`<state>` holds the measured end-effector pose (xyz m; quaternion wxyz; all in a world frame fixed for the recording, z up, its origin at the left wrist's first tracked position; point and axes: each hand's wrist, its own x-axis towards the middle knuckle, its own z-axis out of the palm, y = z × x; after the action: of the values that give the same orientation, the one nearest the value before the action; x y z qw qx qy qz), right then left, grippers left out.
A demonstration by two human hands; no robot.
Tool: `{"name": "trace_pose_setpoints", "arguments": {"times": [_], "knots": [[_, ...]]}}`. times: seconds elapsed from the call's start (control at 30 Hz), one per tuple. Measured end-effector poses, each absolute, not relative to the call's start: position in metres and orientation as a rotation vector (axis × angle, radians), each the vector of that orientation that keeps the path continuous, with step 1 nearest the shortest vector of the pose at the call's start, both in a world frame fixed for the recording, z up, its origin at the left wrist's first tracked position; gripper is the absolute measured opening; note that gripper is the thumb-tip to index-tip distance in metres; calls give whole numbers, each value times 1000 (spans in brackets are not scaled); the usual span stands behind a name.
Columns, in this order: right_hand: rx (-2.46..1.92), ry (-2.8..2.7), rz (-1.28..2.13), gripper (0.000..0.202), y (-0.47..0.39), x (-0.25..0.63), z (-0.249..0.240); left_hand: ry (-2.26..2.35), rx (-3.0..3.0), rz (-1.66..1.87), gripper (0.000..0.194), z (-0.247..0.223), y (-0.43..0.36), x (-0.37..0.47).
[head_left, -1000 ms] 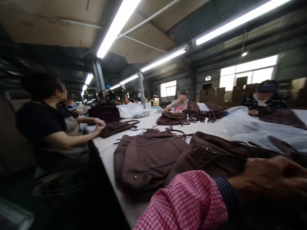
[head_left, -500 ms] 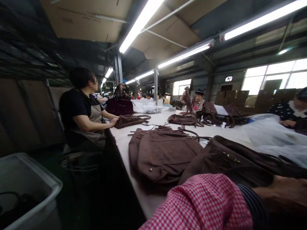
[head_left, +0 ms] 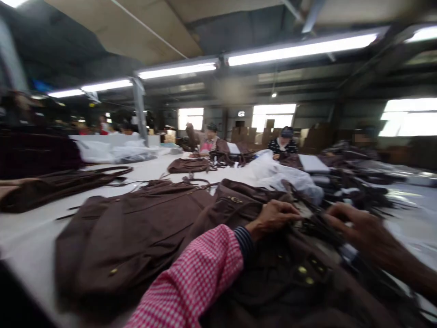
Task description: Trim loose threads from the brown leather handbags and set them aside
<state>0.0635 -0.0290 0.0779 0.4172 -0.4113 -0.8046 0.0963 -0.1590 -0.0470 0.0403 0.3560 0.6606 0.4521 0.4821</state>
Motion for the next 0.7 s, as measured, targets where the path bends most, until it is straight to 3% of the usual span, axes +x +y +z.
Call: {"name": "trace_pose_setpoints", "arguments": {"times": [0.27,0.7], "knots": [[-789,-1380,1352,35,-20,17,66,1076,1679,1272,32,51,-48,-162],[-722,-1355,1371,39,-20,23,51,1044,1584,1317,32,50,-48,-157]]}}
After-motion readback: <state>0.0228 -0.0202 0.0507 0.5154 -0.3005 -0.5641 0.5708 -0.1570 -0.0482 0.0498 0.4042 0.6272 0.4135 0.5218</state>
